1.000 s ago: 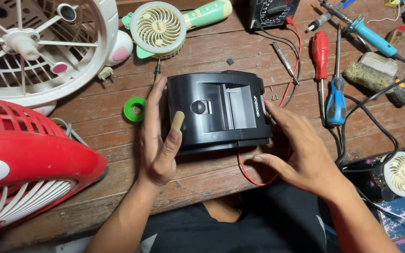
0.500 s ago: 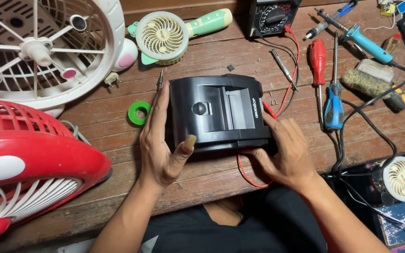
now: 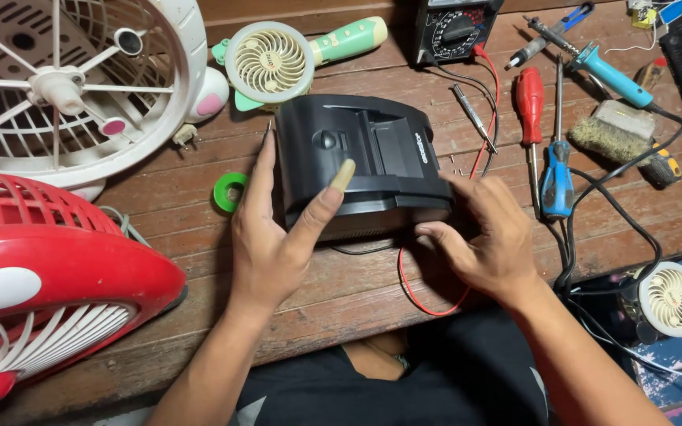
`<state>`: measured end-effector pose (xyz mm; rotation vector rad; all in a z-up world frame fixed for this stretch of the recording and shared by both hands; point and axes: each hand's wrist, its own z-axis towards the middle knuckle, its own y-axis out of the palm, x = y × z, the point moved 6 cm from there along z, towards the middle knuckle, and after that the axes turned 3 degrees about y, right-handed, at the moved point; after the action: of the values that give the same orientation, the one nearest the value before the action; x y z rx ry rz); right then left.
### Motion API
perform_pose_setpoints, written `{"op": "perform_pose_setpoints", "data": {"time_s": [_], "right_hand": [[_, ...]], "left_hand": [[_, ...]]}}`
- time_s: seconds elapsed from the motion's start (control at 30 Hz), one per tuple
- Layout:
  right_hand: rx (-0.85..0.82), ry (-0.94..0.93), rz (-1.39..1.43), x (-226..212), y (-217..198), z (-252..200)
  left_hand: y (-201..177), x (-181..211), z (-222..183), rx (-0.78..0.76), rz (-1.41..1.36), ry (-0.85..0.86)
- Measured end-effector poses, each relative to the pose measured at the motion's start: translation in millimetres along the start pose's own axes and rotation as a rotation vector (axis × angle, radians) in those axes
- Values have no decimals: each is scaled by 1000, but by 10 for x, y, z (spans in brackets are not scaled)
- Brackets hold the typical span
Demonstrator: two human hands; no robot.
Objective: Soldering a wire and reassembling the plastic casing of an electronic device using a screwdriver.
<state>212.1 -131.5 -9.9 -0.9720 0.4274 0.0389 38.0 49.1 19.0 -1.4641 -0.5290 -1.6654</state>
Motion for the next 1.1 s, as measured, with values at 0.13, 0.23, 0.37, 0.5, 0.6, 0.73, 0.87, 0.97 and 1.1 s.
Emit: {"op": "perform_pose_setpoints", "data": {"time_s": [0.13,0.23,0.37,0.5,0.6,0.73,0.87,0.97,1.1], "right_hand": [[-16,-48,3,-44,-55,135],[-27,-84,-30,-44,1,228],[96,-187,0,30,90,286],[127,-117,18,114,85,424],[116,-93,58,159,66,534],[104,-108,85,129,61,631],[113,-95,100,184,101,650],[132,-97,100,293,162,628],[210,-136,69,422,262,566]], "left_hand": [[2,63,151,-1,-87,-130],[24,71,239,1,-117,-224],[48,-18,321,39,-193,-269],[57,-133,431,12,-527,-133],[-123,-202,454,-63,-33,-66],[-181,-141,424,-61,103,281],[-134,-193,377,-123,352,485],[-27,-339,421,-139,426,505],[42,-388,505,-94,181,468]]}}
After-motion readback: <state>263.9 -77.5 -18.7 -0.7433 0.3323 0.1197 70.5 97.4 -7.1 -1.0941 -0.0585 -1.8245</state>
